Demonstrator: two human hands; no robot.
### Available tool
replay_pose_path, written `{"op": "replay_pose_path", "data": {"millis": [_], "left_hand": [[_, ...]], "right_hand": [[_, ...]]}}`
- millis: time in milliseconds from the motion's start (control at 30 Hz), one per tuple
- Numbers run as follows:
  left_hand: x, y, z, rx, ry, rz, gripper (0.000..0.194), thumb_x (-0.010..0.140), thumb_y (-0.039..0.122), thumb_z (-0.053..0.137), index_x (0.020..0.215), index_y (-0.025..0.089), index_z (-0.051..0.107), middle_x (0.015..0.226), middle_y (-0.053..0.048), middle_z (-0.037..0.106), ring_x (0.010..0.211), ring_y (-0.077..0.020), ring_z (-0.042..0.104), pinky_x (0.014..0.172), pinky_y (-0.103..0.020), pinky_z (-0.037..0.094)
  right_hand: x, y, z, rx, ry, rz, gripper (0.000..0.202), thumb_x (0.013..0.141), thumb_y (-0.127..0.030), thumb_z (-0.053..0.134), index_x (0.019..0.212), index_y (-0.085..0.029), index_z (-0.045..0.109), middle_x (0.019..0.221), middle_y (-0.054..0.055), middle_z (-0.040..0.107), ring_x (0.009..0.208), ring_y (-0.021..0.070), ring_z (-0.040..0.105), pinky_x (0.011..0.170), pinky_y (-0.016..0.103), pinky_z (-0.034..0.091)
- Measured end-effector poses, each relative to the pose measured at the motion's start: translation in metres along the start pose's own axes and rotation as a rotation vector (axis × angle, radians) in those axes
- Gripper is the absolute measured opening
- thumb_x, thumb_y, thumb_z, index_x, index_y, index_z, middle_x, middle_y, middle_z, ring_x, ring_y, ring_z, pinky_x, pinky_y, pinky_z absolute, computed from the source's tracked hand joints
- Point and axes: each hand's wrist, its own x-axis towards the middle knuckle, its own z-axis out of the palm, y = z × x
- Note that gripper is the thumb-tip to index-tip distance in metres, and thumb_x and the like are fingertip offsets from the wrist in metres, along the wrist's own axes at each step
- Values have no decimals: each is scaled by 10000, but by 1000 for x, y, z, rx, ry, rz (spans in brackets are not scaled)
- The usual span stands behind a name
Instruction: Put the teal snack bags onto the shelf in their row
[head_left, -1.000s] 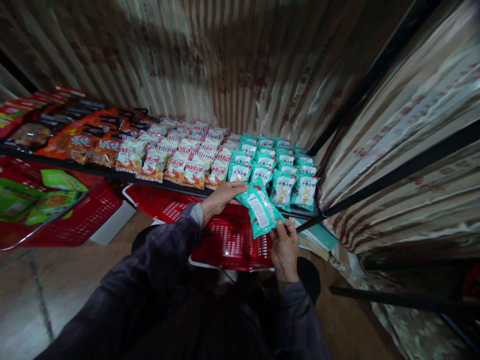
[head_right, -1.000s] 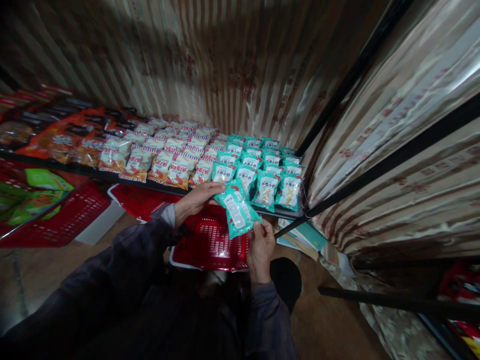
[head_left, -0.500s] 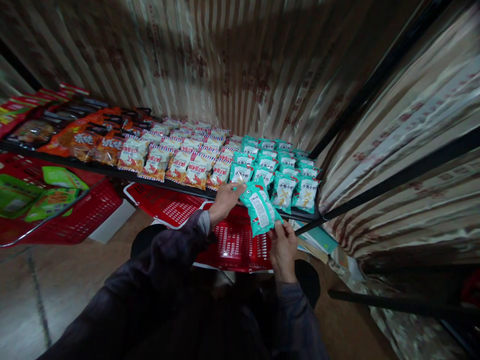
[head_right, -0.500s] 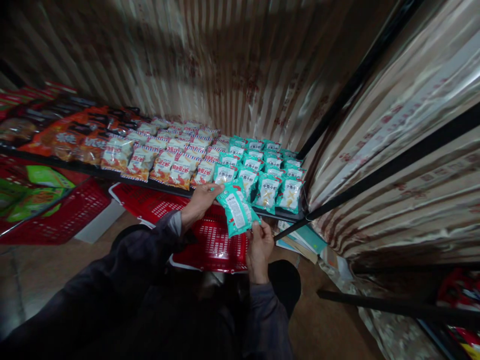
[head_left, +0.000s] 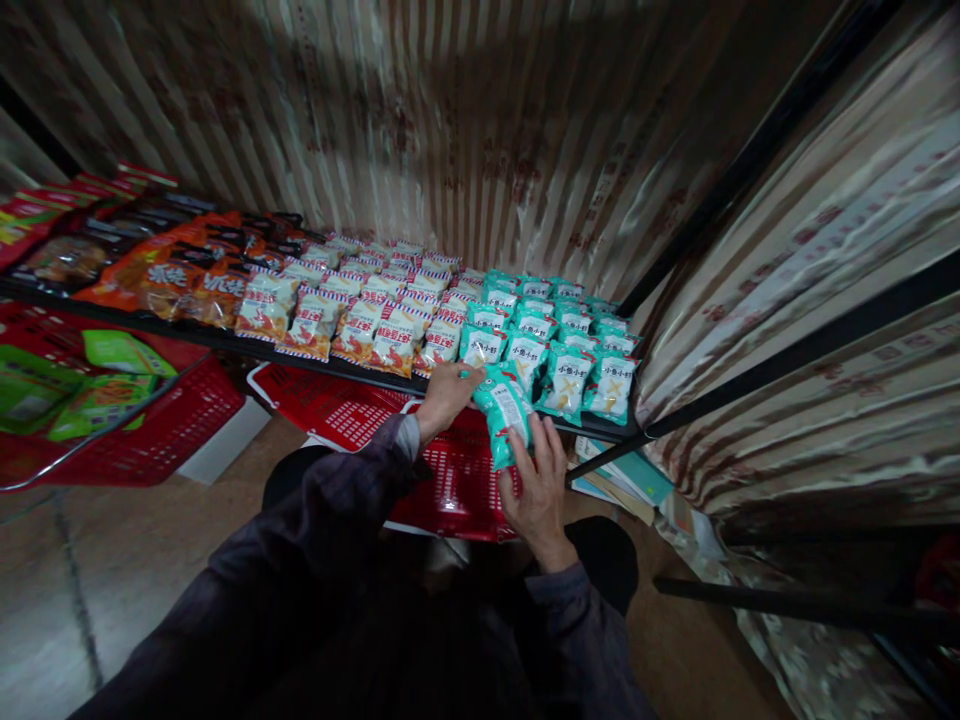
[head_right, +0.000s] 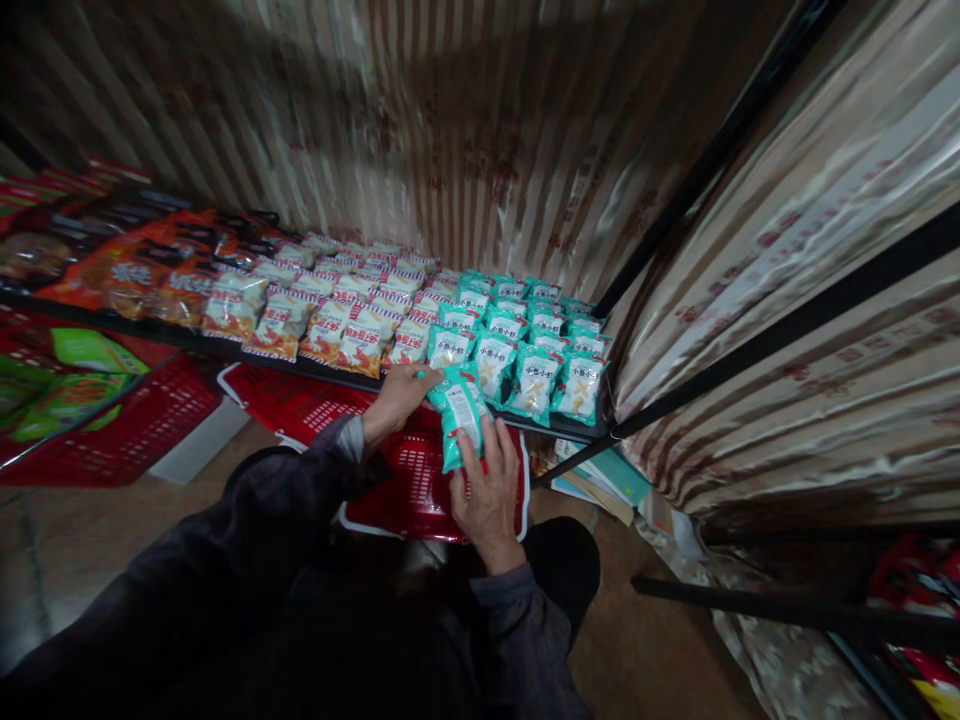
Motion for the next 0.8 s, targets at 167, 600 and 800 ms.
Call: {"op": "replay_pose_path", "data": {"millis": [167,600,800], "left_hand": [[-8,8,4,218,52,83,197,762,285,701,604,174,661,500,21,594,428,-142,574,459,-238,448],[-31,23,14,-27,-282,52,468,829,596,604,778,136,672,732,-70,700,652,-170,671,605,-277,564],[-33,28,12,-52,-366,163,406,828,426,661,1170,208,651,997,-55,712,869,-202,679,721,-299,551]], "right_hand": [[2,-1,7,4,17,74,494,888,-298,579,1371,-233,500,1493,138,447,1412,294,363,1094,525,386],[6,6,2,179,286,408,387,948,-362,494,1273,-188,609,1279,133,653,1236,252,585,1081,440,435],[13,-3,-18,223,349,485,393,920,-388,540,1247,-190,634,1247,132,668,1170,259,623,1036,410,467]]}}
